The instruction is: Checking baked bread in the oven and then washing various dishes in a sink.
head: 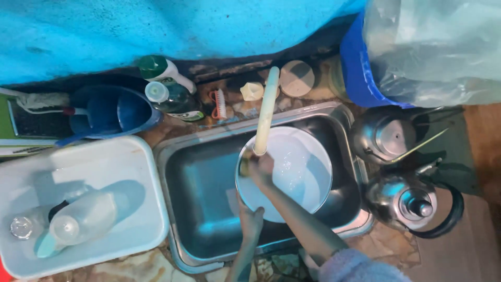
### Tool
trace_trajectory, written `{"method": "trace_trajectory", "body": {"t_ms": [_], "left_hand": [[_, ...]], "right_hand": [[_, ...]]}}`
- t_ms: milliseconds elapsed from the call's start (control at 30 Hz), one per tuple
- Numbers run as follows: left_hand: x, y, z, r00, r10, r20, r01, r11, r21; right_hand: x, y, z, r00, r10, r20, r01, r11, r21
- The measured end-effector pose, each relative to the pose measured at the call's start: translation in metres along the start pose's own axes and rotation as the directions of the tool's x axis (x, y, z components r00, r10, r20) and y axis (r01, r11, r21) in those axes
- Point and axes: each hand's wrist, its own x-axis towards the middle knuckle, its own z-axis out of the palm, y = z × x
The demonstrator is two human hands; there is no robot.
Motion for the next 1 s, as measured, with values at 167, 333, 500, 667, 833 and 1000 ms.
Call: {"method": "trace_trajectory", "body": {"t_ms": [167,333,500,667,833,1000], "left_hand": [[0.021,0.065,-0.016,0.968,-0.251,0.029,0.248,0.965,0.083],[0.123,0.031,-0.032,0.953,0.125,0.276,-0.08,0.982,-0.168],[0.156,0.001,-0.01,0.955,-0.038,0.296,0.16,0.902,-0.401],[0.141,-0.015,-0.011,0.922,-0.197,0.333,0.368,0.713,-0.597],[0.138,-0.03,-0.011,0.975,-0.15,0.164,0.208,0.876,-0.435],[0.123,0.005,-0.007,0.985,-0.082,0.151,0.134,0.918,-0.374]], "right_hand": [[0.028,-0.013,-0.009,0.963,0.103,-0.247,-0.012,0.938,0.347],[0.033,0.0,-0.01,0.963,0.225,-0.149,-0.128,0.868,0.48],[0.006,-0.01,-0.004,0.988,0.004,-0.152,0.053,0.928,0.37],[-0.011,-0.025,-0.022,0.961,-0.252,0.113,0.238,0.963,0.124],[-0.008,0.037,0.029,0.965,0.262,0.022,-0.255,0.909,0.33],[0.004,-0.039,-0.029,0.99,-0.139,-0.017,0.14,0.972,0.19]]}}
